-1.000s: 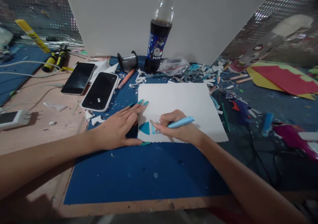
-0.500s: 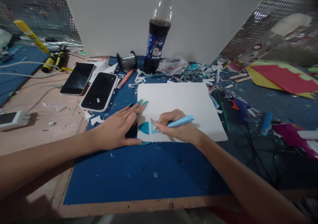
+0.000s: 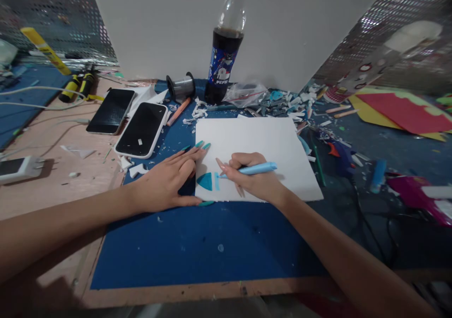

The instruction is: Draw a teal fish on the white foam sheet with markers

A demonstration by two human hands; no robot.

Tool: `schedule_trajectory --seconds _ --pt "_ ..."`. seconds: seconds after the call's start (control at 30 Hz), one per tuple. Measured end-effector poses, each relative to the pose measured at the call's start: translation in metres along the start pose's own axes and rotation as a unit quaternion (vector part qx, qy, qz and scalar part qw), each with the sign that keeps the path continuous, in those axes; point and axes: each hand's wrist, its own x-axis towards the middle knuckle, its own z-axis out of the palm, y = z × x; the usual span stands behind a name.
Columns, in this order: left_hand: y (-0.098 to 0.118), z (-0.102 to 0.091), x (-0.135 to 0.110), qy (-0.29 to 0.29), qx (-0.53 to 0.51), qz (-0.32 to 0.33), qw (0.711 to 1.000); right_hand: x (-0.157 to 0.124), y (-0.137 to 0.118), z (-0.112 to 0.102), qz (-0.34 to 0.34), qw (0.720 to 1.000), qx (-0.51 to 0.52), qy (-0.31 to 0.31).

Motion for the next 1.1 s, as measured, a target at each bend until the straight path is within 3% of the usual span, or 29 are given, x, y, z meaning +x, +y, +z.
schedule_trajectory --seconds 0.13,0.33,0.73,0.87,1.1 --pt "0.0004 -0.0007 -0.0003 -0.003 -0.018 -0.008 1.0 0.0002 -0.0008 -0.0015 0.006 0.998 0.013 -0.064" --pt "-0.0002 -0.0005 -0.0002 -0.007 -0.028 -0.013 1.0 -0.0011 0.001 -0.0013 0.007 0.999 0.01 0.038" --pt "0.0007 -0.0012 0.0004 -0.013 -0.022 -0.013 1.0 0.0003 -0.0004 -0.003 0.002 0.999 0.017 -0.052" --pt "0.0 -0.0006 0.0003 0.0 -0.018 -0.005 1.0 -0.0017 -0.0024 -0.0034 0.008 1.0 0.018 0.01" --pt "-0.0007 0.0002 0.0002 -0.004 -0.011 -0.004 1.0 -0.001 -0.0003 -0.0009 0.005 1.0 0.006 -0.002"
